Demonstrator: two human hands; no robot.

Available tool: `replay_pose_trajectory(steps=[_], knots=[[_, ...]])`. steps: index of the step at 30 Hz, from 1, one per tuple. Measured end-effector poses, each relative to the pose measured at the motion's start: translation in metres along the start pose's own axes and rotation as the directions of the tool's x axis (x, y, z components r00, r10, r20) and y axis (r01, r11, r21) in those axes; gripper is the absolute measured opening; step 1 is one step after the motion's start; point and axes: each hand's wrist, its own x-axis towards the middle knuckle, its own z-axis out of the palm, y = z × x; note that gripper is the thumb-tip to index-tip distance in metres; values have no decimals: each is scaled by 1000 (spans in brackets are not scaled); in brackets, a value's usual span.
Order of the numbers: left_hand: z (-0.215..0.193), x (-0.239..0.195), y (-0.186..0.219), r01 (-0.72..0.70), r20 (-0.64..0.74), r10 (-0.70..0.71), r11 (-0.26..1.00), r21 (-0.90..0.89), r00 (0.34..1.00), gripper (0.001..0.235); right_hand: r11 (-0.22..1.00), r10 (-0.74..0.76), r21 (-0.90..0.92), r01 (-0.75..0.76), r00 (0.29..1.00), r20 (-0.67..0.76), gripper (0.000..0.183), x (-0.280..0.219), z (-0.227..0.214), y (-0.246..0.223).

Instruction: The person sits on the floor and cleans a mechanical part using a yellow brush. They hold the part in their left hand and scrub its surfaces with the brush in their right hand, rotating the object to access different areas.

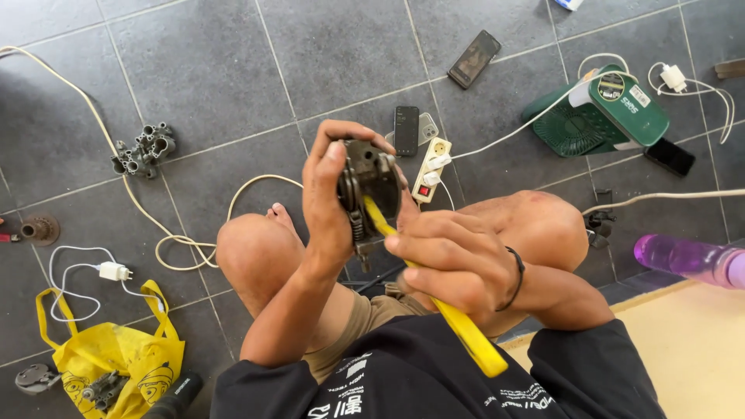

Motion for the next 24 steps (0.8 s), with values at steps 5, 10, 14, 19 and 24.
replay_pose_trajectory(steps=[5,10,14,19,24], knots=[[2,-2,3,3,6,-2,1000,-30,1000,39,997,-80,-16,80,997,7,10,2,8,11],[1,1,5,-7,-2,7,1000,15,1000,43,999,-38,-28,38,999,19,10,3,10,17],[9,2,7,14,-4,-14,1000,-21,1000,40,999,-51,-5,51,999,20,13,1,2,15],[3,5,3,-20,13,19,997,76,1000,42,998,-55,-21,55,998,-25,14,-8,10,26],[6,7,1,6,7,-7,999,42,1000,42,997,-65,-54,62,997,-52,11,1,-2,10]])
